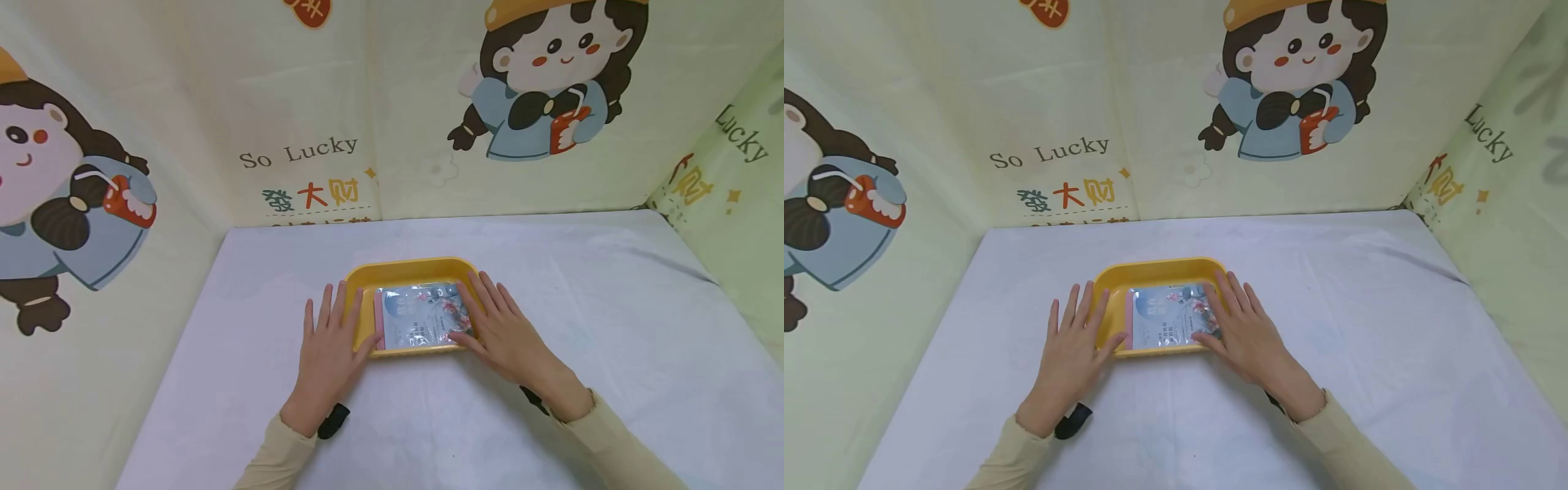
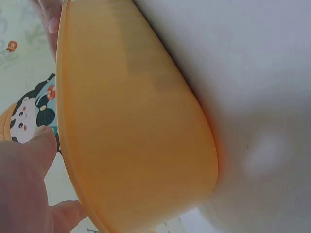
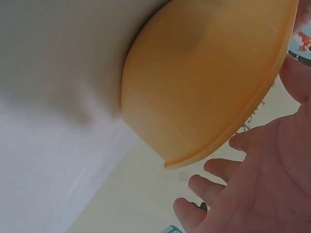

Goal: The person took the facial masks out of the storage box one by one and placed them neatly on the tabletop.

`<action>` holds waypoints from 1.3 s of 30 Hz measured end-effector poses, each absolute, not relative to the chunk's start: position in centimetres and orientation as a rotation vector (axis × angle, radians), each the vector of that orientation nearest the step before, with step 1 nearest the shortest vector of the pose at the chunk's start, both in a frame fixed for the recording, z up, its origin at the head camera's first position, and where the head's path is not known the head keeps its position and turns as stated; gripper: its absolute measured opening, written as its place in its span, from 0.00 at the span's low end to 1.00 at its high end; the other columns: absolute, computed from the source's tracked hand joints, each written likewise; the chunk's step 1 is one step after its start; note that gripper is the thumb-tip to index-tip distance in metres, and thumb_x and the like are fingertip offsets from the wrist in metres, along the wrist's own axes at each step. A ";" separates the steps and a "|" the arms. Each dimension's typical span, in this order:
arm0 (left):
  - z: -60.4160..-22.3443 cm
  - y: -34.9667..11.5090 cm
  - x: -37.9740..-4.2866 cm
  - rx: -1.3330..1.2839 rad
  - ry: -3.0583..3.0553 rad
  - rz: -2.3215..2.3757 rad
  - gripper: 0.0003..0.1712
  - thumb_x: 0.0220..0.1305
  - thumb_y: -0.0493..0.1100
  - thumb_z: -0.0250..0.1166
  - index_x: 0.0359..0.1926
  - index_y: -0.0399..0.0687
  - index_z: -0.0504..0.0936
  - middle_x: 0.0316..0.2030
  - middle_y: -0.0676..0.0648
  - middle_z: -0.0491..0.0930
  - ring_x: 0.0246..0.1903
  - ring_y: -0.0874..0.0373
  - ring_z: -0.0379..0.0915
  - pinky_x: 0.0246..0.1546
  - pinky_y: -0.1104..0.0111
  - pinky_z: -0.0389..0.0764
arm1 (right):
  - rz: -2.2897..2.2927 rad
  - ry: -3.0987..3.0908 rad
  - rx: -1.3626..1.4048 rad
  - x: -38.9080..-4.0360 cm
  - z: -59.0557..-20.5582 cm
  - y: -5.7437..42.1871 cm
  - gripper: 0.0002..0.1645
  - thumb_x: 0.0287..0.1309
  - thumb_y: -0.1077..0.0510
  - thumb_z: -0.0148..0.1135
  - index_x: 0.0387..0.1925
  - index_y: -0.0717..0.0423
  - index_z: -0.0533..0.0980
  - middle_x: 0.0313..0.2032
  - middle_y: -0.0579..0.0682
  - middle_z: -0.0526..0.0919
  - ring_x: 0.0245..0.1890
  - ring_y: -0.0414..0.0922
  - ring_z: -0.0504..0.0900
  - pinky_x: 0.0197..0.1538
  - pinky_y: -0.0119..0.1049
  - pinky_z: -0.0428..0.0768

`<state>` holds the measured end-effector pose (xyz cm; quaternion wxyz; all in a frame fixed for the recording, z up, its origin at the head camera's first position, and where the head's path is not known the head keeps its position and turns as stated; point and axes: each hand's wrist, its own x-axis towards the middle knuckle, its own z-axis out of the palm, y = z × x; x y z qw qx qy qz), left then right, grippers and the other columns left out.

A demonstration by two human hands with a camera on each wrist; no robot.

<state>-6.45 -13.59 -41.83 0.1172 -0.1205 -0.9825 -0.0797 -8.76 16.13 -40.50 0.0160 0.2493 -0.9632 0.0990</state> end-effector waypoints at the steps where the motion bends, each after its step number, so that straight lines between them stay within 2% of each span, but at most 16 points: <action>1: -41.8 -13.7 -6.5 -0.348 -2.876 -0.248 0.44 0.68 0.67 0.53 0.77 0.51 0.57 0.77 0.40 0.50 0.77 0.42 0.40 0.75 0.43 0.40 | 0.308 -2.997 0.782 -8.8 -40.5 16.1 0.53 0.65 0.33 0.53 0.78 0.58 0.47 0.78 0.60 0.43 0.78 0.57 0.39 0.78 0.56 0.44; 6: -41.6 -14.2 -6.8 -0.307 -2.911 -0.373 0.44 0.69 0.66 0.52 0.77 0.50 0.55 0.77 0.40 0.49 0.77 0.43 0.40 0.76 0.45 0.43 | 0.306 -2.959 0.852 -9.4 -40.3 15.7 0.54 0.65 0.34 0.54 0.77 0.60 0.47 0.78 0.61 0.43 0.78 0.58 0.41 0.77 0.56 0.47; 11: -41.5 -14.5 -7.1 -0.281 -2.912 -0.528 0.42 0.72 0.62 0.53 0.77 0.46 0.54 0.77 0.40 0.50 0.76 0.42 0.46 0.75 0.46 0.50 | 0.301 -2.880 0.917 -10.2 -40.3 15.5 0.54 0.64 0.35 0.58 0.77 0.61 0.49 0.77 0.63 0.47 0.77 0.59 0.46 0.76 0.56 0.52; 19: -41.5 -14.8 -7.7 -0.172 -2.880 -0.746 0.38 0.71 0.57 0.57 0.75 0.48 0.60 0.74 0.43 0.58 0.72 0.45 0.56 0.69 0.49 0.65 | 0.314 -2.909 0.954 -11.1 -40.0 14.9 0.54 0.63 0.36 0.60 0.76 0.61 0.50 0.76 0.64 0.51 0.76 0.59 0.51 0.74 0.57 0.58; 23: -41.6 -15.2 -8.1 -0.126 -2.853 -0.855 0.36 0.70 0.54 0.60 0.74 0.49 0.63 0.72 0.44 0.63 0.71 0.46 0.58 0.68 0.49 0.67 | 0.350 -2.948 0.969 -11.5 -40.0 14.4 0.55 0.62 0.37 0.62 0.76 0.60 0.51 0.75 0.62 0.54 0.74 0.58 0.56 0.71 0.57 0.64; 26: -41.7 -15.4 -8.3 -0.109 -2.823 -0.905 0.33 0.69 0.51 0.61 0.72 0.49 0.65 0.68 0.45 0.67 0.69 0.47 0.62 0.68 0.49 0.68 | 0.344 -2.944 0.995 -11.7 -40.1 14.1 0.54 0.61 0.37 0.63 0.76 0.61 0.52 0.74 0.62 0.56 0.73 0.58 0.58 0.71 0.56 0.64; 33: -42.2 -15.9 -8.7 -0.098 -2.729 -1.037 0.28 0.66 0.44 0.64 0.66 0.48 0.71 0.61 0.46 0.75 0.56 0.49 0.74 0.56 0.56 0.81 | 0.370 -2.952 1.056 -12.4 -40.0 13.5 0.59 0.53 0.37 0.70 0.75 0.62 0.54 0.73 0.62 0.60 0.72 0.59 0.60 0.73 0.55 0.63; 39: -42.7 -16.6 -9.2 -0.137 -2.652 -1.190 0.26 0.65 0.39 0.64 0.63 0.43 0.73 0.59 0.44 0.77 0.55 0.47 0.77 0.54 0.56 0.82 | 0.373 -2.967 1.111 -13.2 -39.9 13.1 0.58 0.53 0.37 0.71 0.75 0.61 0.55 0.70 0.61 0.64 0.70 0.57 0.64 0.71 0.54 0.65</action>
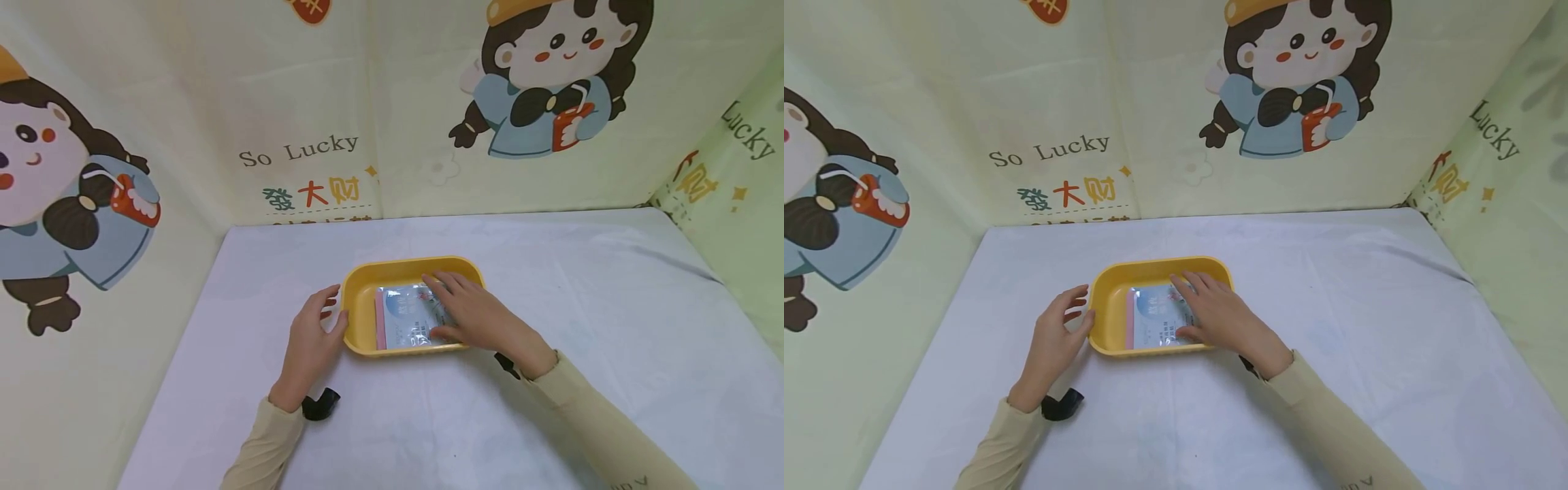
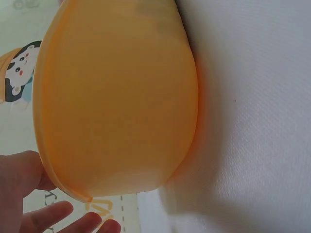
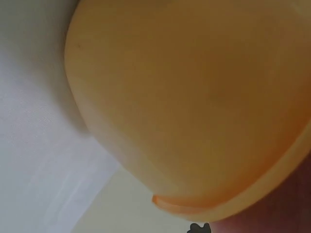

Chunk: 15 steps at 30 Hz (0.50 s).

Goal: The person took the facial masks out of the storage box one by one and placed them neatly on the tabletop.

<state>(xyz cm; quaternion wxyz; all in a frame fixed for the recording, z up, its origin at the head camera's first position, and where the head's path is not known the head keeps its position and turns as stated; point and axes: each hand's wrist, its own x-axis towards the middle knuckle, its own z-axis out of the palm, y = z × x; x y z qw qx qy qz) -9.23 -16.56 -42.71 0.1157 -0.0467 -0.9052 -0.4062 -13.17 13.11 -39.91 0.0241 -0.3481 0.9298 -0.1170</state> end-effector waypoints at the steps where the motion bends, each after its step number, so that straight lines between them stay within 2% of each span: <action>1: -42.8 -16.7 -9.3 -0.134 -2.648 -1.213 0.26 0.64 0.39 0.64 0.63 0.43 0.73 0.59 0.44 0.77 0.54 0.47 0.77 0.53 0.57 0.83 | -0.363 2.872 -1.080 -13.3 -39.9 13.0 0.57 0.54 0.38 0.70 0.74 0.61 0.56 0.70 0.61 0.65 0.70 0.57 0.64 0.71 0.54 0.66; 7: -43.0 -17.1 -9.8 -0.058 -2.662 -1.421 0.25 0.65 0.37 0.64 0.63 0.45 0.74 0.55 0.44 0.79 0.52 0.51 0.80 0.50 0.60 0.84 | -0.339 2.848 -1.093 -14.0 -40.0 12.8 0.57 0.54 0.35 0.69 0.73 0.62 0.58 0.68 0.60 0.68 0.68 0.56 0.67 0.69 0.53 0.68; 12: -42.8 -17.4 -10.1 0.030 -2.693 -1.565 0.25 0.66 0.39 0.64 0.64 0.48 0.74 0.55 0.43 0.79 0.53 0.50 0.79 0.51 0.59 0.84 | -0.314 2.812 -1.085 -14.5 -40.1 12.7 0.58 0.51 0.37 0.72 0.73 0.64 0.58 0.67 0.60 0.70 0.66 0.56 0.69 0.68 0.51 0.70; 15: -42.7 -17.5 -10.2 0.055 -2.692 -1.653 0.25 0.67 0.40 0.63 0.64 0.49 0.74 0.56 0.43 0.78 0.54 0.50 0.78 0.50 0.63 0.84 | -0.330 2.789 -1.067 -14.7 -40.2 12.7 0.58 0.50 0.39 0.73 0.73 0.64 0.58 0.66 0.59 0.71 0.65 0.55 0.70 0.68 0.50 0.70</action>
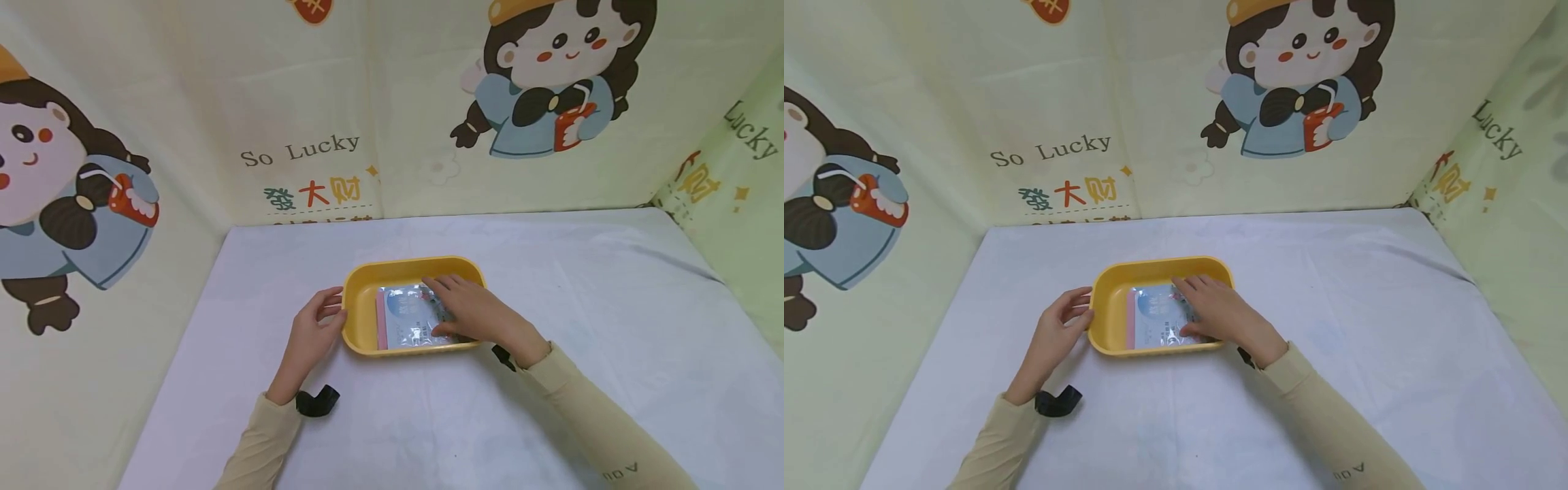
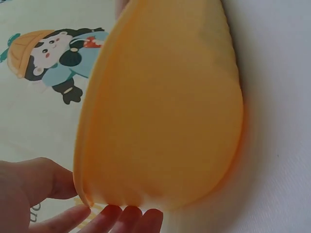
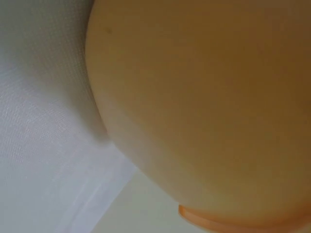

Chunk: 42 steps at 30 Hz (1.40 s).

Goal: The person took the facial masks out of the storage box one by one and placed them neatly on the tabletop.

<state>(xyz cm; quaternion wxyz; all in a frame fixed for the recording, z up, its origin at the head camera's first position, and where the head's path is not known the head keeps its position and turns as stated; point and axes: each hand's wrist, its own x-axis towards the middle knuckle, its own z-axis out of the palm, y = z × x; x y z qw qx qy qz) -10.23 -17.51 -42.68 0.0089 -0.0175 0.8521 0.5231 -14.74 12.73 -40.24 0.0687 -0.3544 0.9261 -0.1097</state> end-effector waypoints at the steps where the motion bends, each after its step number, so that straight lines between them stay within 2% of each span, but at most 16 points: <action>1: -42.7 -17.6 -10.3 -0.062 2.632 1.654 0.25 0.67 0.40 0.63 0.64 0.49 0.73 0.56 0.43 0.78 0.54 0.50 0.78 0.50 0.65 0.84 | -0.339 2.785 -1.064 -14.8 -40.3 12.7 0.58 0.50 0.39 0.73 0.73 0.63 0.59 0.65 0.59 0.72 0.65 0.55 0.70 0.68 0.49 0.70; 6: -43.0 -17.9 -10.5 -0.086 2.463 1.784 0.26 0.67 0.39 0.63 0.65 0.50 0.73 0.58 0.42 0.76 0.55 0.48 0.77 0.43 0.69 0.86 | -0.389 2.770 -1.084 -15.0 -40.6 12.9 0.57 0.48 0.40 0.75 0.72 0.63 0.61 0.65 0.59 0.72 0.65 0.56 0.71 0.68 0.50 0.70; 16: -43.0 -18.0 -10.3 -0.074 2.400 1.829 0.27 0.66 0.38 0.64 0.66 0.49 0.72 0.59 0.42 0.75 0.56 0.47 0.75 0.42 0.69 0.86 | -0.399 2.795 -1.141 -15.0 -41.0 12.7 0.54 0.46 0.42 0.77 0.68 0.63 0.66 0.61 0.58 0.75 0.61 0.54 0.73 0.66 0.48 0.73; 25: -43.4 -18.0 -10.3 -0.059 2.434 1.817 0.28 0.65 0.37 0.64 0.66 0.50 0.72 0.59 0.42 0.75 0.56 0.47 0.75 0.42 0.69 0.86 | -0.358 2.844 -1.200 -14.9 -41.1 12.5 0.46 0.45 0.43 0.78 0.62 0.60 0.71 0.54 0.53 0.76 0.54 0.51 0.73 0.58 0.45 0.76; 33: -43.2 -17.9 -10.2 -0.052 2.462 1.787 0.28 0.65 0.37 0.64 0.66 0.49 0.72 0.59 0.42 0.75 0.56 0.47 0.75 0.44 0.68 0.86 | -0.352 2.866 -1.205 -15.0 -40.8 12.2 0.39 0.43 0.46 0.80 0.57 0.55 0.76 0.43 0.49 0.73 0.44 0.46 0.69 0.45 0.37 0.71; 38: -43.1 -18.0 -10.2 -0.036 2.469 1.782 0.28 0.65 0.36 0.64 0.66 0.48 0.72 0.59 0.41 0.75 0.56 0.47 0.76 0.44 0.69 0.85 | -0.390 2.850 -1.227 -15.2 -40.3 12.1 0.36 0.42 0.50 0.81 0.53 0.57 0.77 0.41 0.49 0.74 0.42 0.45 0.70 0.45 0.37 0.74; 42: -42.9 -17.9 -10.2 -0.022 2.481 1.779 0.28 0.65 0.36 0.64 0.66 0.47 0.72 0.59 0.41 0.75 0.56 0.46 0.76 0.44 0.70 0.85 | -0.414 2.807 -1.196 -15.4 -39.8 11.9 0.34 0.46 0.51 0.79 0.54 0.59 0.77 0.46 0.51 0.79 0.45 0.47 0.75 0.51 0.41 0.78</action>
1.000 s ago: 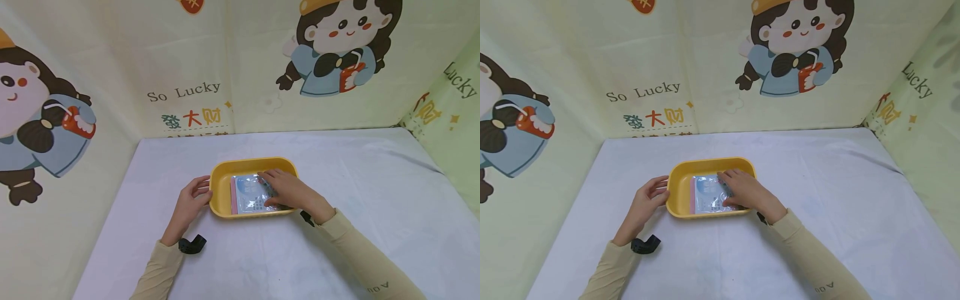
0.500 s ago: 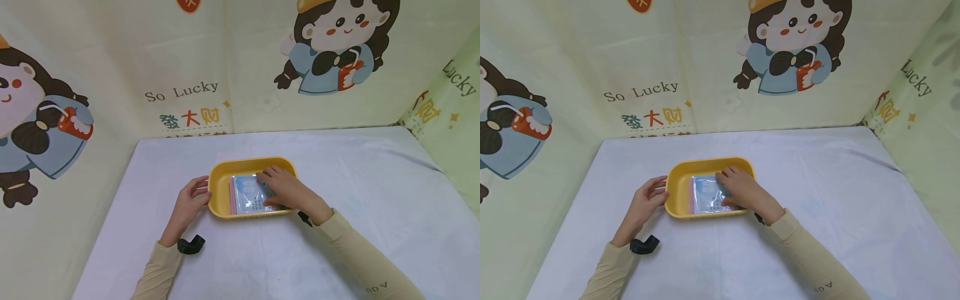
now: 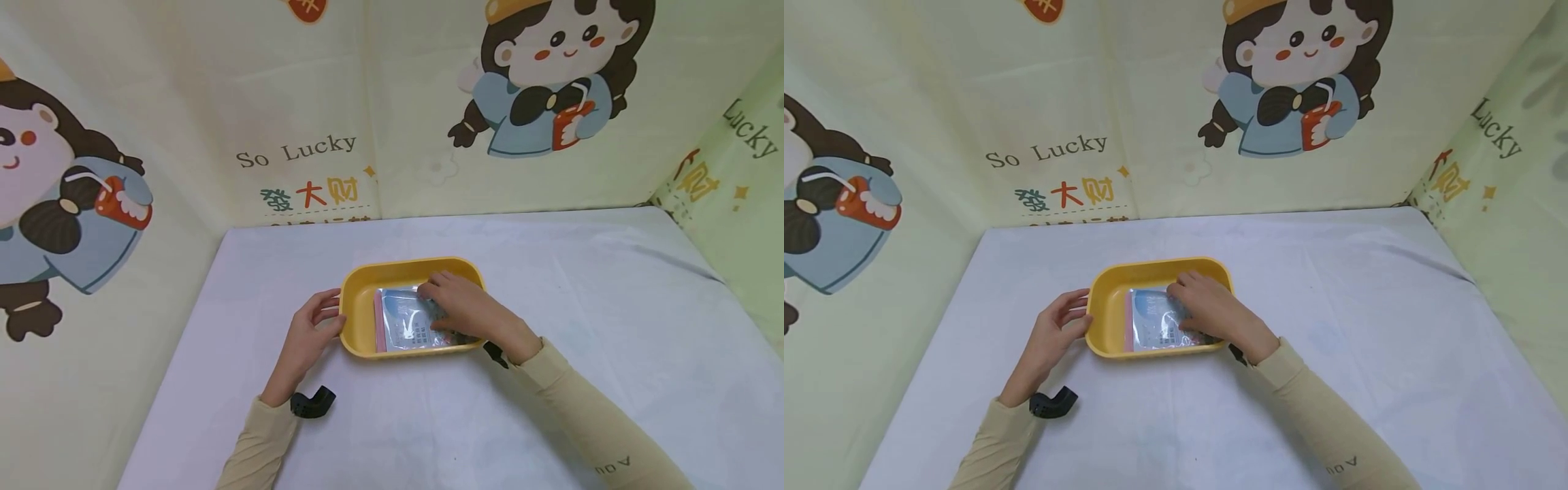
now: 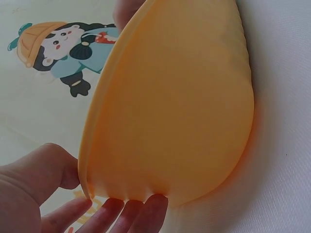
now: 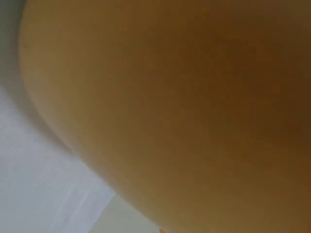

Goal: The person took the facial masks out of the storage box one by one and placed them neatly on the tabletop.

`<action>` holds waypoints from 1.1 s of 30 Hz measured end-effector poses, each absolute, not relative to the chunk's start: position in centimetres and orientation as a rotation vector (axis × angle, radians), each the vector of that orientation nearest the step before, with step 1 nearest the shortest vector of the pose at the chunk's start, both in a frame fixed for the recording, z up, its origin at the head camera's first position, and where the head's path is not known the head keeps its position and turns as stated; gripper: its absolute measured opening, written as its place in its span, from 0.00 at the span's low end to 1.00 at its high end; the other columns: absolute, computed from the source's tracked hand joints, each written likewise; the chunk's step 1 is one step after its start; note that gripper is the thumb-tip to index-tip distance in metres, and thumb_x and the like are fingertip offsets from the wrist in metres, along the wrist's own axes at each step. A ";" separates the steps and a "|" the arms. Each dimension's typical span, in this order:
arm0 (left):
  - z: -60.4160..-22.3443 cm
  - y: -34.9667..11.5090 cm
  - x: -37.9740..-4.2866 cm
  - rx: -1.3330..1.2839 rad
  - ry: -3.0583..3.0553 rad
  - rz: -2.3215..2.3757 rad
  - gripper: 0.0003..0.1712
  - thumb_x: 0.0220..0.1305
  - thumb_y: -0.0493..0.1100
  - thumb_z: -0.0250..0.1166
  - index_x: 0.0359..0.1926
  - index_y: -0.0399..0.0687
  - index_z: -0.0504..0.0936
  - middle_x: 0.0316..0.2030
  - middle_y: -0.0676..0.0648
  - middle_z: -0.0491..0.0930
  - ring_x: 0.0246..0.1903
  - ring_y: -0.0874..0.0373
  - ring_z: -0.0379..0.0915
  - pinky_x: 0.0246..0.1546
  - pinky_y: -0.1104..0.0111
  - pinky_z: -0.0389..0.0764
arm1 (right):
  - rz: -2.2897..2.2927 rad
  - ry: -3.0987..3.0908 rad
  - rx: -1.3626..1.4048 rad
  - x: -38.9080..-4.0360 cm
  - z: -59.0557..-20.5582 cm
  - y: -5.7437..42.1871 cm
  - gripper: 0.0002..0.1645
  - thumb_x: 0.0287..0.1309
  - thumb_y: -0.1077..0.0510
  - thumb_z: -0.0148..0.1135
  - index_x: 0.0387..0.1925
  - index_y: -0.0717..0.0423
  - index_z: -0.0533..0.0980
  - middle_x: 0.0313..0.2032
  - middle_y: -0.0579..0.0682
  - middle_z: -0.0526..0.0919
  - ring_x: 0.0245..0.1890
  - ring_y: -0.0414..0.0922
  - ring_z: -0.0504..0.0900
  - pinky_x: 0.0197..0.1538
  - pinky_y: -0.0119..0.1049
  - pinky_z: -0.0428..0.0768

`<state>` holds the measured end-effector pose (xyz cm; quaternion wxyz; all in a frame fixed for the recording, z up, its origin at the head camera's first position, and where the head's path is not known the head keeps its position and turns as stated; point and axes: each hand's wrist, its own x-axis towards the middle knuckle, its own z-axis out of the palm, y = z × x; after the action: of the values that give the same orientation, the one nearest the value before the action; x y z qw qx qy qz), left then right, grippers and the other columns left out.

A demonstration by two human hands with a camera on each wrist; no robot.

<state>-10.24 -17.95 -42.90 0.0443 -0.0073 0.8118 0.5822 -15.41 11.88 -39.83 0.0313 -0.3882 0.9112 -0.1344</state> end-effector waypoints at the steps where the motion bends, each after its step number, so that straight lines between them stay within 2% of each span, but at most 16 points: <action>1: -42.9 -17.9 -10.2 -0.024 2.482 1.781 0.28 0.65 0.36 0.64 0.66 0.47 0.72 0.59 0.41 0.75 0.55 0.47 0.76 0.44 0.70 0.85 | -0.425 2.798 -1.176 -15.4 -39.7 11.8 0.32 0.48 0.52 0.78 0.54 0.59 0.77 0.47 0.52 0.80 0.46 0.48 0.76 0.53 0.42 0.78; 4: -42.8 -17.9 -10.2 -0.030 2.484 1.782 0.28 0.64 0.36 0.65 0.65 0.47 0.72 0.59 0.41 0.76 0.55 0.47 0.76 0.44 0.70 0.85 | -0.486 2.785 -1.114 -15.6 -39.5 11.7 0.25 0.55 0.56 0.73 0.53 0.59 0.78 0.49 0.53 0.82 0.49 0.49 0.79 0.57 0.44 0.79; 10: -42.8 -18.0 -10.2 -0.027 2.480 1.773 0.28 0.65 0.36 0.65 0.66 0.48 0.72 0.59 0.41 0.75 0.56 0.47 0.76 0.44 0.70 0.85 | -0.555 2.797 -1.028 -15.9 -39.5 11.7 0.15 0.65 0.59 0.63 0.52 0.58 0.79 0.49 0.50 0.84 0.50 0.47 0.81 0.58 0.42 0.80; 23: -43.1 -18.0 -10.2 -0.006 2.480 1.779 0.29 0.65 0.36 0.65 0.66 0.47 0.71 0.59 0.41 0.75 0.56 0.46 0.76 0.44 0.70 0.85 | -0.686 2.835 -1.039 -16.1 -38.9 11.9 0.07 0.63 0.63 0.64 0.42 0.54 0.82 0.39 0.44 0.84 0.37 0.40 0.77 0.46 0.36 0.82; 33: -42.9 -18.0 -10.2 -0.001 2.474 1.785 0.28 0.65 0.36 0.64 0.66 0.46 0.71 0.59 0.40 0.75 0.56 0.45 0.76 0.43 0.69 0.86 | -0.759 2.776 -1.048 -16.2 -38.2 12.4 0.08 0.65 0.62 0.62 0.45 0.53 0.81 0.41 0.44 0.84 0.39 0.40 0.79 0.46 0.37 0.82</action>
<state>-10.21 -18.00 -42.91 0.0457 -0.0004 0.8101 0.5845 -16.19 12.44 -38.23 0.0396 -0.3419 0.9056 -0.2477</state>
